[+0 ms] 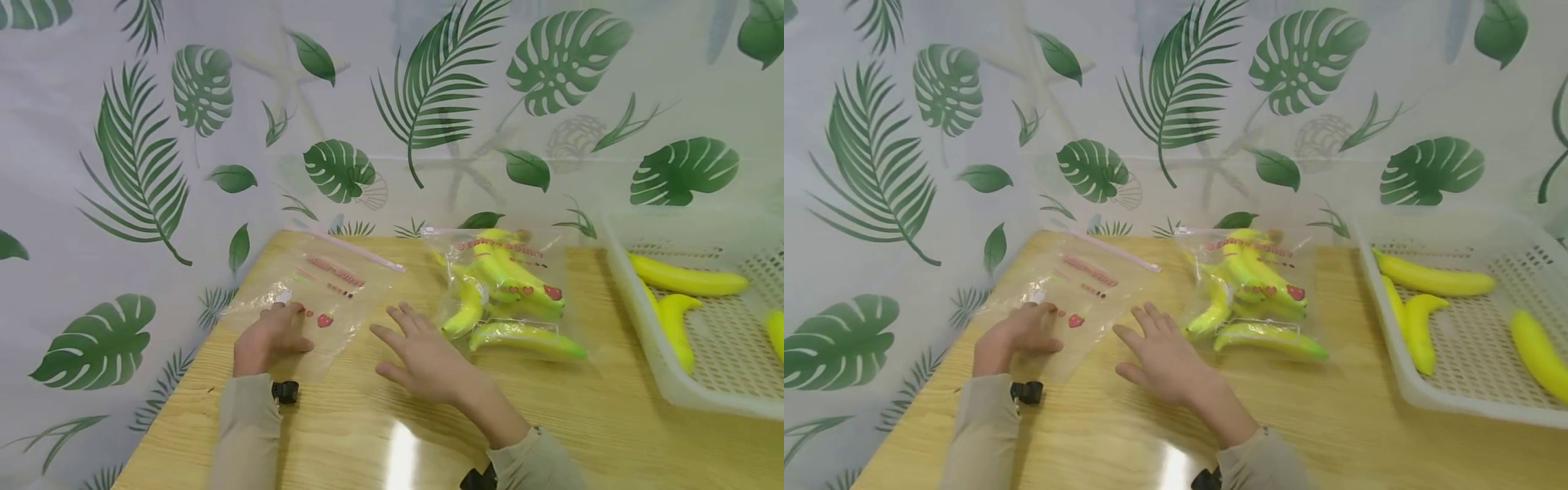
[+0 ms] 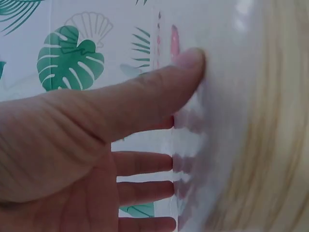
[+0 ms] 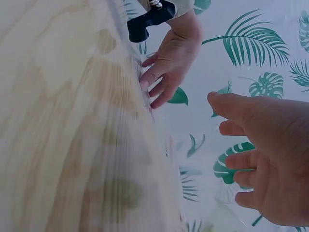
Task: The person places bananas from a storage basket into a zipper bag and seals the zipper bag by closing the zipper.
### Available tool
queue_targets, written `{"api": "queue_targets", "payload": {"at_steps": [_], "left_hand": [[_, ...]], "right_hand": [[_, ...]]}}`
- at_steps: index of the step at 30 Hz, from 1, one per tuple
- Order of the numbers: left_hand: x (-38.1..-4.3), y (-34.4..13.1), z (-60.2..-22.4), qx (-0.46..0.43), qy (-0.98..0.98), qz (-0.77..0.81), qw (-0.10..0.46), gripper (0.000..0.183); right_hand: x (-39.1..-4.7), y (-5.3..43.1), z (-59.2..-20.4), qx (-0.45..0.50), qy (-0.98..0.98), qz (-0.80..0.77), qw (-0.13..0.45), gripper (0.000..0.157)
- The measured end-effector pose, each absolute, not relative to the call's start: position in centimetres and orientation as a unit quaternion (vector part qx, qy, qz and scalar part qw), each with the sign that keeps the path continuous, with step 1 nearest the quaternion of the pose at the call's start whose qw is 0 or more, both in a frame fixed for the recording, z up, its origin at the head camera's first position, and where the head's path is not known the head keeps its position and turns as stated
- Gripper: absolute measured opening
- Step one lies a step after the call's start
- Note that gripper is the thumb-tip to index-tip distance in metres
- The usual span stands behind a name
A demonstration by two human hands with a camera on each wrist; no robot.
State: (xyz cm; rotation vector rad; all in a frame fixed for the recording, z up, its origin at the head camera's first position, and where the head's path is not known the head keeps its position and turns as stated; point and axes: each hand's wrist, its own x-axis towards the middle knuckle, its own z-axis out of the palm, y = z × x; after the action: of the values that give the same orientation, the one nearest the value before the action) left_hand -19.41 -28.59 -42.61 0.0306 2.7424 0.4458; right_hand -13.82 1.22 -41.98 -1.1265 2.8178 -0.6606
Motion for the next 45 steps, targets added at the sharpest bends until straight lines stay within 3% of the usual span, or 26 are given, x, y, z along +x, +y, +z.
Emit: {"api": "queue_targets", "payload": {"at_steps": [13,17,19,25,32,38,45], "left_hand": [[-18.8,-30.3,-42.6,0.051,0.959,0.189,0.206,0.074],[-18.8,-29.8,-42.7,0.063,0.966,0.186,0.170,0.047],[-18.9,-29.2,-42.8,0.056,0.970,0.175,0.158,0.042],[-18.9,-27.7,-42.7,0.012,0.977,0.140,0.161,0.054],[-19.0,-27.3,-42.2,-0.006,0.974,0.165,0.158,0.051],[-19.4,-27.5,-41.7,0.028,0.972,0.158,0.172,0.059],[-19.2,-27.3,-41.1,0.031,0.974,0.138,0.175,0.053]], "right_hand": [[-15.3,-2.9,-43.7,-0.286,0.940,-0.133,0.128,0.067],[-15.2,-3.2,-43.9,-0.268,0.945,-0.113,0.151,0.067],[-15.2,-3.1,-44.0,-0.265,0.944,-0.112,0.159,0.066],[-15.1,-2.9,-44.2,-0.277,0.941,-0.122,0.152,0.063],[-14.1,-3.1,-44.3,-0.306,0.934,-0.128,0.137,0.061],[-13.5,-3.4,-43.8,-0.316,0.932,-0.125,0.125,0.059],[-13.4,-3.5,-43.4,-0.349,0.918,-0.143,0.122,0.058]]}}
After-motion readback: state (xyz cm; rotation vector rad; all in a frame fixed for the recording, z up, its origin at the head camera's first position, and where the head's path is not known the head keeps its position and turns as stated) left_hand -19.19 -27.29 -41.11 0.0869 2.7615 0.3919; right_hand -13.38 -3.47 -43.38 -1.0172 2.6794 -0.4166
